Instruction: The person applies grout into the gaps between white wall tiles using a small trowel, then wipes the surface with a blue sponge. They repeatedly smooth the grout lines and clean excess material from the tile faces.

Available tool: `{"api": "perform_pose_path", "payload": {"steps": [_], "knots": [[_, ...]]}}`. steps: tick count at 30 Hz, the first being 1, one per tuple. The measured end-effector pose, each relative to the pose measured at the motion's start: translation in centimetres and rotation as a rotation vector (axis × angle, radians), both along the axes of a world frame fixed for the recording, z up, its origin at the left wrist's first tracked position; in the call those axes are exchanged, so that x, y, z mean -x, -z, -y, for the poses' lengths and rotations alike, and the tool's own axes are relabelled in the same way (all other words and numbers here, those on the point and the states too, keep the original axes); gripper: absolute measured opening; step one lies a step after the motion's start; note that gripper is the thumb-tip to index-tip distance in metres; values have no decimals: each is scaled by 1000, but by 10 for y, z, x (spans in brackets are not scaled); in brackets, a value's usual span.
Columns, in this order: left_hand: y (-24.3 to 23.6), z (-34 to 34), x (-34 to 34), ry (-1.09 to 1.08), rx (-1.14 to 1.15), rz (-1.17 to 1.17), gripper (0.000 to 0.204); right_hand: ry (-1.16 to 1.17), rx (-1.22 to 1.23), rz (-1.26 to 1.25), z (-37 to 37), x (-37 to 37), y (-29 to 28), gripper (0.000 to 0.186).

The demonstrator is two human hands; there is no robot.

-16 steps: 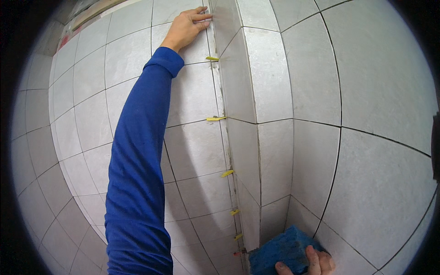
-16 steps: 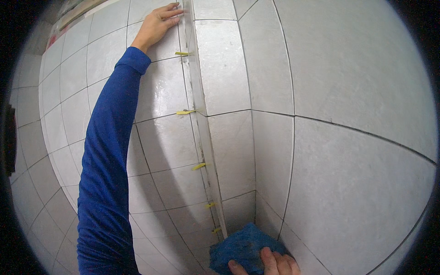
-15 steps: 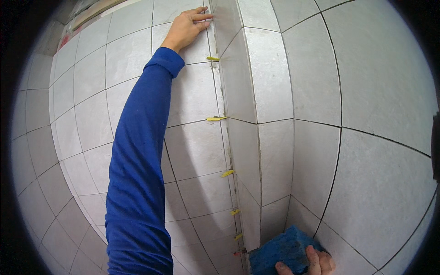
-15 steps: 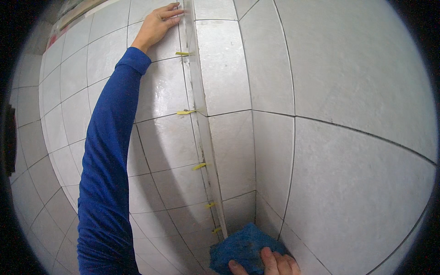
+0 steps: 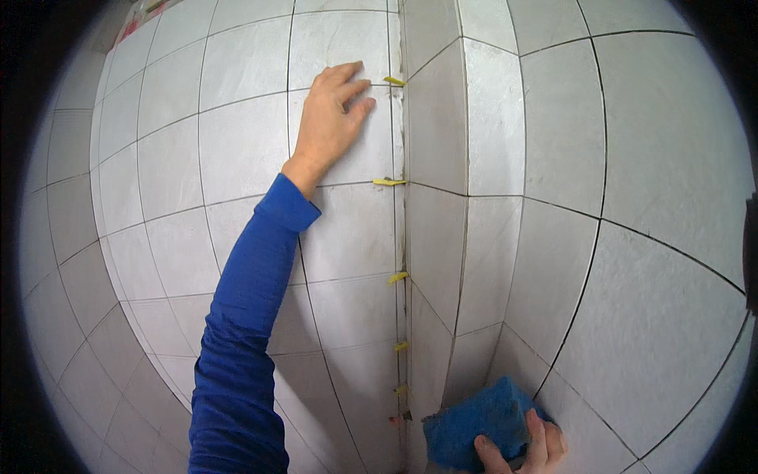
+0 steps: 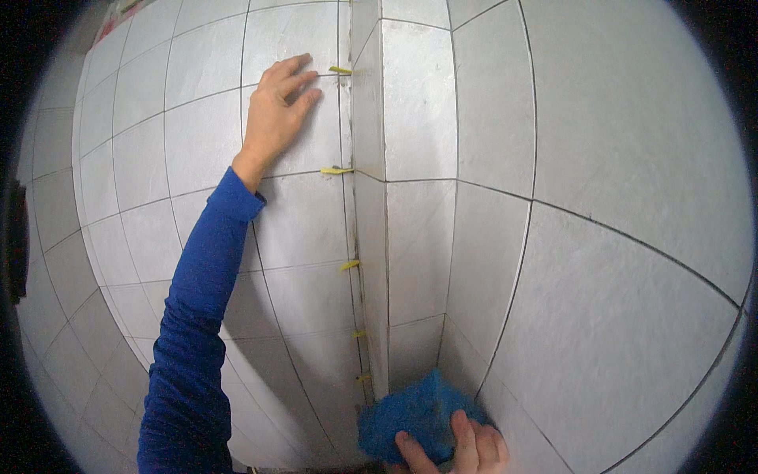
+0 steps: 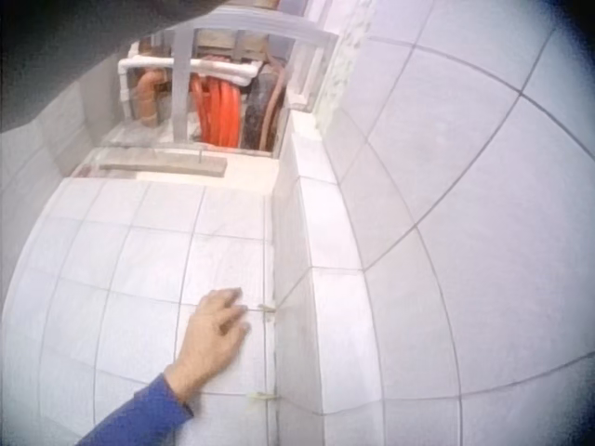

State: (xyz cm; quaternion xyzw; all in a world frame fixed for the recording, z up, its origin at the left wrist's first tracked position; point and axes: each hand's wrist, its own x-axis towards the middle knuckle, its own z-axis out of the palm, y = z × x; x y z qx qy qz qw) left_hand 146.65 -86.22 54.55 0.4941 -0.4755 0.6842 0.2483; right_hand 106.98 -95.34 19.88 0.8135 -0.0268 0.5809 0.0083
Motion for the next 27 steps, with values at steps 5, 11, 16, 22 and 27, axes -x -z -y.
{"api": "perform_pose_path", "payload": {"steps": [5, 11, 16, 22, 27], "knots": [[41, 2, 17, -77, -133, -40, 31, -36, -8, -28, 4, 1, 1, 61], [59, -7, 19, 40, -209, -118, 32, -25, 14, -5, 2, 2, -2, 66], [102, -22, 24, 30, -221, -138, 33, 19, 1, -1, -1, 1, -2, 69], [157, -26, 24, 54, -174, -171, 30, 146, -17, 11, 2, -2, 15, 69], [188, -17, 29, -4, -211, -129, 25, 226, -25, 7, 3, -4, 24, 70]]}}
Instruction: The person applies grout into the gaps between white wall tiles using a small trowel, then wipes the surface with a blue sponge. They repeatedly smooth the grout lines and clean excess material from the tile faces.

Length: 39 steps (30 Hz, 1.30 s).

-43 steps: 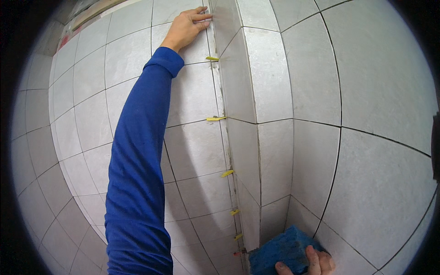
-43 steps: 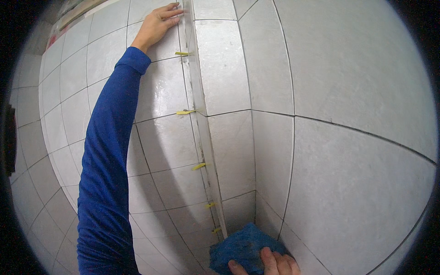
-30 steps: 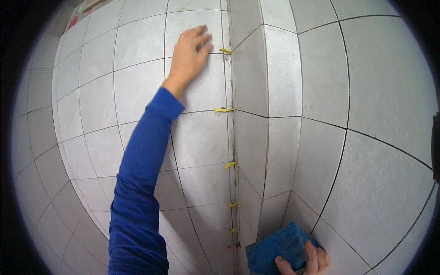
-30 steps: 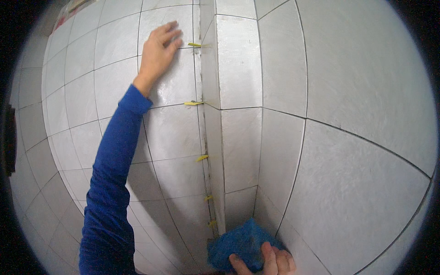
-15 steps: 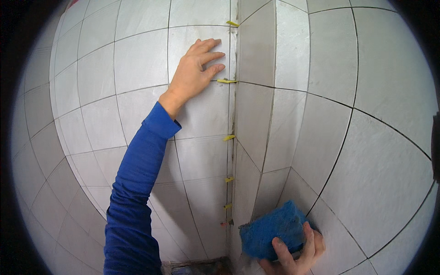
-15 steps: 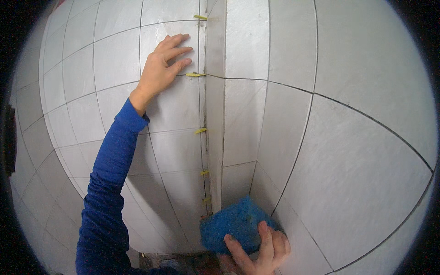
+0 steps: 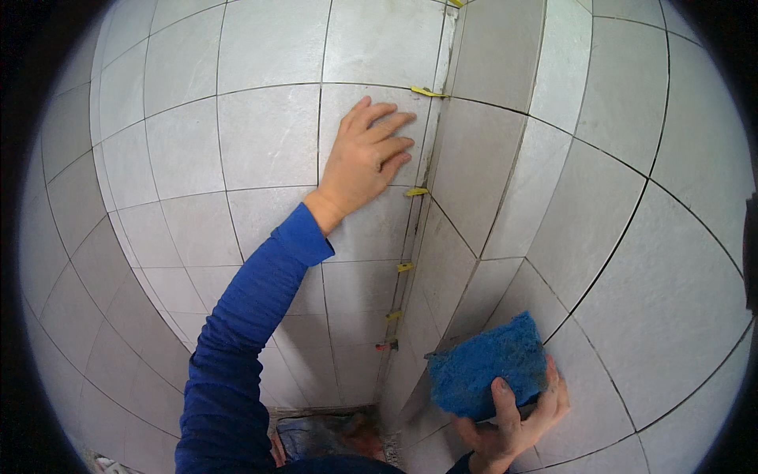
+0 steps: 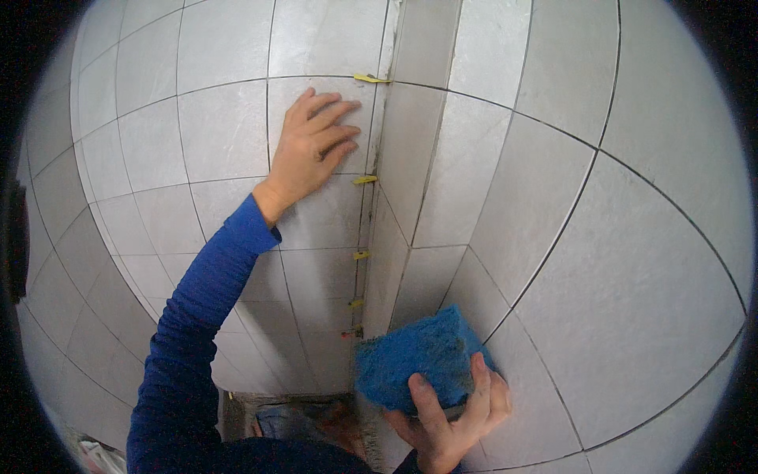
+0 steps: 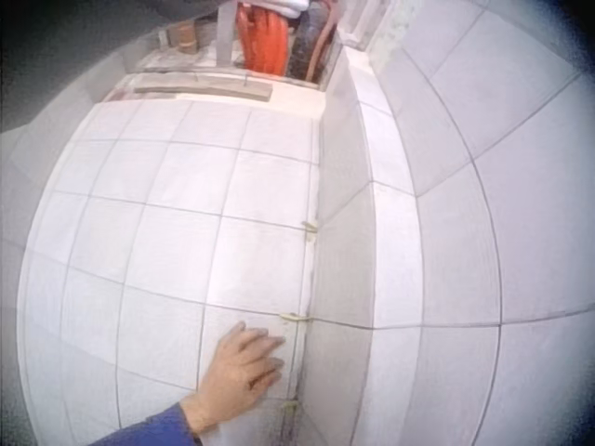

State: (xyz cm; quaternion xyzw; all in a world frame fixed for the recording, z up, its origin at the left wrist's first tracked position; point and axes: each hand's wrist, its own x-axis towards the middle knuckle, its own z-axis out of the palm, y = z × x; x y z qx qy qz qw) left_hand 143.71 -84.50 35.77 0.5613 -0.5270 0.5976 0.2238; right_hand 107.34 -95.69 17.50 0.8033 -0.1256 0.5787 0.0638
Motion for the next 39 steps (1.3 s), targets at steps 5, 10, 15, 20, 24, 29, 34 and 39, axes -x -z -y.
{"api": "perform_pose_path", "payload": {"steps": [5, 10, 15, 20, 24, 29, 34, 39], "knots": [[1, 17, 9, -78, 17, -27, 28, -46, 8, -10, 1, 1, -4, 70], [-1, 22, 16, -112, 14, -104, 35, -11, 10, -49, 1, 3, -3, 73], [-1, 26, 19, -149, 32, -124, 40, 33, -21, -11, -1, -1, 2, 76], [-3, 27, 20, -142, 52, -140, 47, 46, -22, -28, -4, -2, -1, 78], [-2, 29, 21, -158, 58, -143, 50, -33, 26, -3, -5, -3, -11, 77], [-3, 29, 21, -146, 53, -154, 50, -164, 12, 22, -8, -2, -20, 82], [-4, 30, 26, -116, 47, -288, 42, -158, 18, 4, -8, -1, -21, 84], [-8, 40, 28, 139, 99, -639, 33, -161, 37, 39, -6, -4, -20, 83]]}}
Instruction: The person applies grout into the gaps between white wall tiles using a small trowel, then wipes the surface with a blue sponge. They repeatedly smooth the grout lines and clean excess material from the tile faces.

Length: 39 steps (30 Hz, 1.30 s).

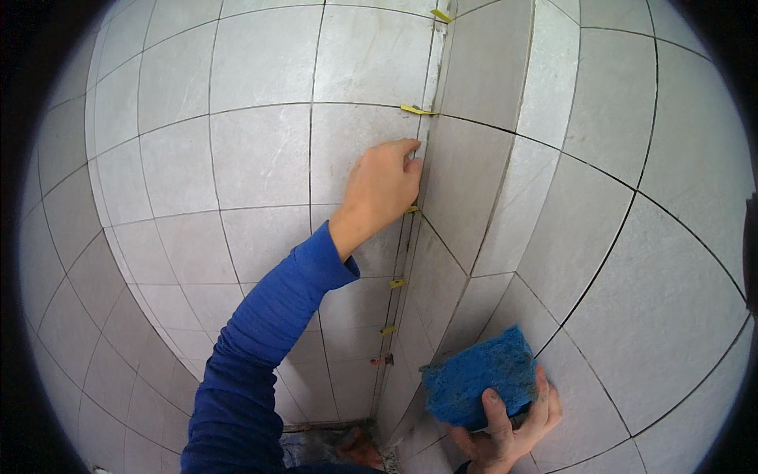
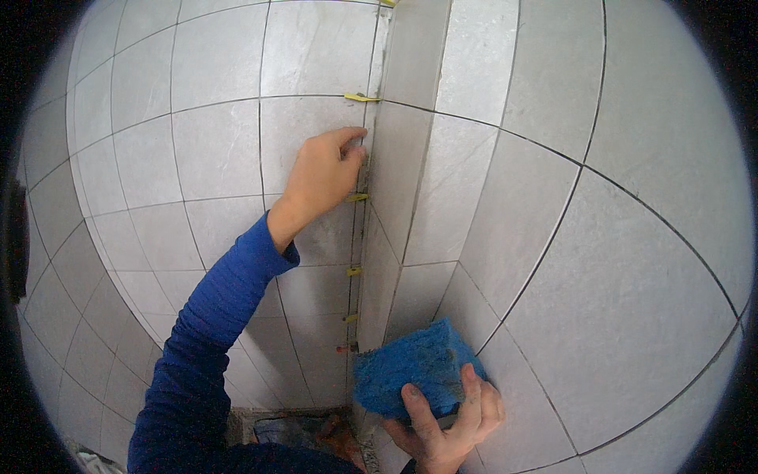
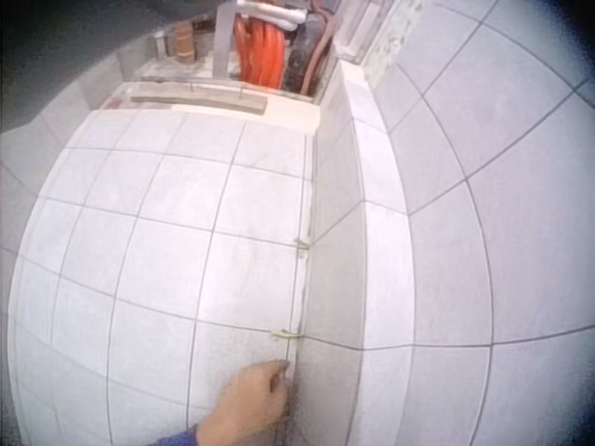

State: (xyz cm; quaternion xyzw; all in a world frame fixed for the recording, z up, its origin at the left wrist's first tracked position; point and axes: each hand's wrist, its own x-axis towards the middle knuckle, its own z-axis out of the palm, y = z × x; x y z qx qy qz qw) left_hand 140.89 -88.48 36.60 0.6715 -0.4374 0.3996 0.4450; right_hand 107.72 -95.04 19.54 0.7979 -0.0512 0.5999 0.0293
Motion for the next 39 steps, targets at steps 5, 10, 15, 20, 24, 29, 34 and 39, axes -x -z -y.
{"api": "perform_pose_path", "payload": {"steps": [5, 10, 15, 20, 24, 29, 34, 39], "knots": [[5, -2, -1, 274, -65, -465, 37, -8, 13, -1, -1, 0, -2, 77], [3, -2, 1, 106, 64, -162, 33, -5, 3, 4, -3, -2, -2, 71], [-35, -18, -13, -200, 207, 449, 20, 11, -8, -4, -2, -1, 2, 67], [-51, -18, -22, -263, 66, 657, 12, 44, 49, 8, 1, -2, 5, 58], [-55, -15, -24, -288, 78, 697, 9, 52, 70, 6, 3, -2, 5, 54], [-59, -9, -29, -288, 74, 716, 5, 61, 88, -6, 5, -1, 5, 53], [-59, -6, -31, -297, 107, 752, 4, 56, 96, -7, 7, -2, 5, 52], [-55, -6, -26, -238, 127, 685, 8, 49, 100, -7, 8, -2, 5, 55]]}}
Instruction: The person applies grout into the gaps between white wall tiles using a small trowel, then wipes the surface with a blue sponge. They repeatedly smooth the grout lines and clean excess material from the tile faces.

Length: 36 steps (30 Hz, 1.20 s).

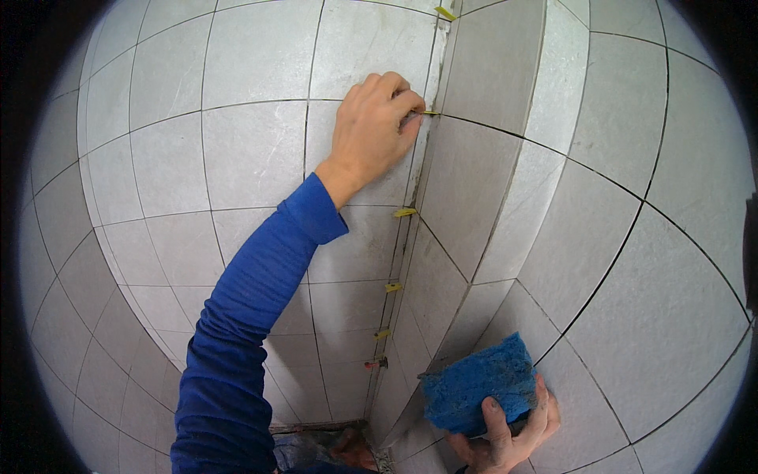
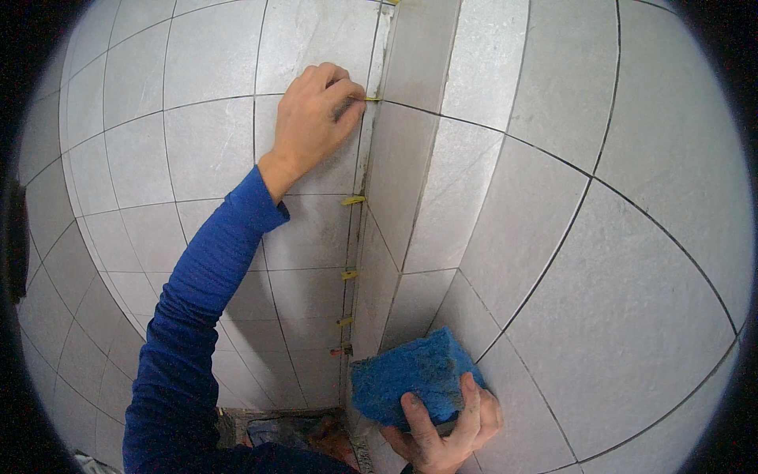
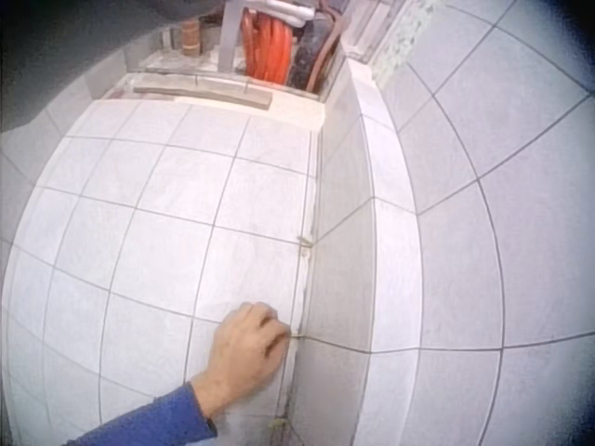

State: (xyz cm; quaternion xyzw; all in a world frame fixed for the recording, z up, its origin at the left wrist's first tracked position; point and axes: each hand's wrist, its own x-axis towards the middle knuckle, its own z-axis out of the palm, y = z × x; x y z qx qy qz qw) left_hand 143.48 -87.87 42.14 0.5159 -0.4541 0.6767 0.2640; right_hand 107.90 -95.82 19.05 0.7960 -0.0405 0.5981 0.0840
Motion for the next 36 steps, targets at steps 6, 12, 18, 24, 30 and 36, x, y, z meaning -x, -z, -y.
{"api": "perform_pose_path", "payload": {"steps": [6, 12, 18, 24, 30, 36], "knots": [[19, 4, 6, 145, -75, -150, 12, -8, -7, 6, 0, 1, 2, 55], [43, -9, -4, 157, -178, -134, 13, 66, 18, 17, 0, 0, 5, 60], [49, -10, -11, 203, -176, -77, 12, 104, -24, 84, 0, 0, 14, 64], [53, -7, -13, 146, -159, -35, 10, 210, -18, 75, 4, -4, 22, 67], [52, -8, -10, 117, -187, -43, 15, 196, -65, 52, -1, -4, 19, 66], [51, -18, -5, 84, -396, -114, 30, 108, -91, -18, -2, 2, 14, 60]]}}
